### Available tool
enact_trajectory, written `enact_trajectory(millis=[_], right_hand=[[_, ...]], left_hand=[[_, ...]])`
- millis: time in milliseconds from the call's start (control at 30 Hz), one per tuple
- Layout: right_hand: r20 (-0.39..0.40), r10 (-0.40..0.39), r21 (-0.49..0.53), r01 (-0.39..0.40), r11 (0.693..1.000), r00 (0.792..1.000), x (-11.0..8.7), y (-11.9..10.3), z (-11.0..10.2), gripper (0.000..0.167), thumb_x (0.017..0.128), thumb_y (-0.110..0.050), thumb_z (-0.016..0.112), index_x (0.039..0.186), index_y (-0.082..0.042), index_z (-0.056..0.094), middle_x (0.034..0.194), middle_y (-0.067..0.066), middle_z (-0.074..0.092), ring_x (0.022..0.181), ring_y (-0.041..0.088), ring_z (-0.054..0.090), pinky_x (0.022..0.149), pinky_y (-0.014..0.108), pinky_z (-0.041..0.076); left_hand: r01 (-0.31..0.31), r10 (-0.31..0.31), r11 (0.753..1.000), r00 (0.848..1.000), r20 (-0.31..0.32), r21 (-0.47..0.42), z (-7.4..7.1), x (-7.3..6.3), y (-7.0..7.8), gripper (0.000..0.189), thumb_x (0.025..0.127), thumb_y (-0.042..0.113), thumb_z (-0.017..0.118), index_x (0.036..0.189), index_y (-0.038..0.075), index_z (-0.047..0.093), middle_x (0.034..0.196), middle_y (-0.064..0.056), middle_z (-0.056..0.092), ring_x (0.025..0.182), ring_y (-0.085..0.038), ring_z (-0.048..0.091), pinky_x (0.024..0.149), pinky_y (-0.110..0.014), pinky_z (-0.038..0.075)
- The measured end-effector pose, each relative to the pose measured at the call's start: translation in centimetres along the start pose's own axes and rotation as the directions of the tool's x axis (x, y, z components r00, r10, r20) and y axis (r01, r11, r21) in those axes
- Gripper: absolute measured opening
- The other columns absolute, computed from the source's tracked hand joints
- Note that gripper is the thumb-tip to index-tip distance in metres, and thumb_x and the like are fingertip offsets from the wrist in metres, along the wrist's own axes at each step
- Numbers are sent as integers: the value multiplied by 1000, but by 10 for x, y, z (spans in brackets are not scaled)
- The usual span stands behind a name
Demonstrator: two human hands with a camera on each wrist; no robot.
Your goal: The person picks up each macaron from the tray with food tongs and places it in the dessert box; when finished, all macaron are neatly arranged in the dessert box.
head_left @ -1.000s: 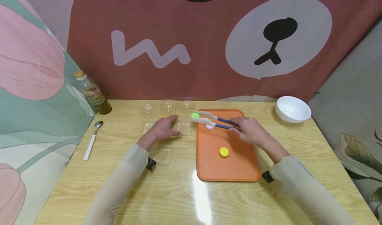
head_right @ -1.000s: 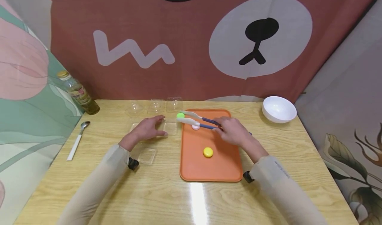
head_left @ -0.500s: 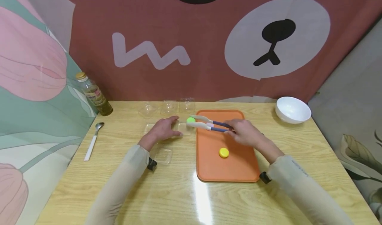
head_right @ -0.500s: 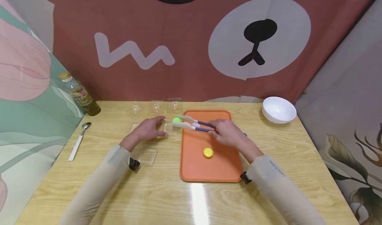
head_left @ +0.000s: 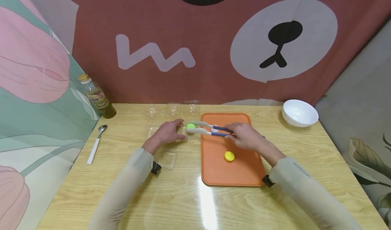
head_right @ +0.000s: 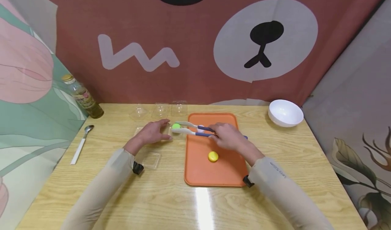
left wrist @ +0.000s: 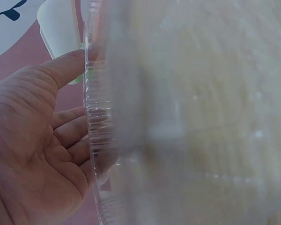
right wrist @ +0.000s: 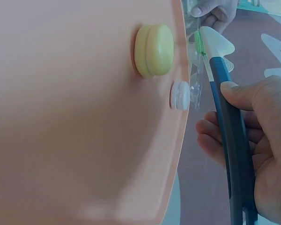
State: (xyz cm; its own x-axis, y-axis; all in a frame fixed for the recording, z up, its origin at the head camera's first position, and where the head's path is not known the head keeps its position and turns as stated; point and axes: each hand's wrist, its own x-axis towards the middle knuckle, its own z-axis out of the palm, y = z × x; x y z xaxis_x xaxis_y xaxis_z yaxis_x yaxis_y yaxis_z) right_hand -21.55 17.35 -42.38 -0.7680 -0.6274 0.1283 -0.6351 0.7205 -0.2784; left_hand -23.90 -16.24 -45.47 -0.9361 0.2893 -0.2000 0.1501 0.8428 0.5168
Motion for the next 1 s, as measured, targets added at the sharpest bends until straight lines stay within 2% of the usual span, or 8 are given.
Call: enact_trajectory(millis=[233,400,533,633,1000], right_hand=[[-5,-38,-8,37,999,999,4,-2,1,35,93,-17,74,125,-3,69,96,11,74,74,15,62,64,33,53],[4,-35,-19,35,999,999,4,-5,0,33,93,-16,74,123,-3,69,92,8,72,72,13,60,63,32,52],[7,-39,-21,39,999,999,5,-7,1,34,94,-18,73,124,-3,69,95,10,73,72,13,60,63,32,52],[8,-38,-16,38,999,999,5,-7,1,34,94,-19,73,125,-3,69,98,11,74,73,14,61,64,33,52],[64,2,-4,-2,1000,998,7,-8,-5,35,94,-19,73,125,-4,68,90,5,71,71,12,56,63,30,48]], left_hand=[[-13,13,1000,1000,-4,10,1,0,0,85,87,41,80,156,13,39,148,-12,57,135,-32,55,114,-48,45],[-26,26,999,1000,-1,19,1,-1,1,85,87,41,79,156,13,40,148,-12,57,135,-31,55,114,-47,45],[-21,22,1000,1000,-7,22,0,-2,1,85,87,41,80,156,13,40,149,-11,57,135,-32,55,114,-48,45],[-23,23,1000,1000,-11,18,0,-3,1,85,86,41,80,156,12,40,148,-12,57,135,-33,55,114,-49,45],[-17,17,1000,1000,-10,14,0,-2,2,84,87,42,80,155,13,41,148,-11,58,134,-32,55,113,-48,46]])
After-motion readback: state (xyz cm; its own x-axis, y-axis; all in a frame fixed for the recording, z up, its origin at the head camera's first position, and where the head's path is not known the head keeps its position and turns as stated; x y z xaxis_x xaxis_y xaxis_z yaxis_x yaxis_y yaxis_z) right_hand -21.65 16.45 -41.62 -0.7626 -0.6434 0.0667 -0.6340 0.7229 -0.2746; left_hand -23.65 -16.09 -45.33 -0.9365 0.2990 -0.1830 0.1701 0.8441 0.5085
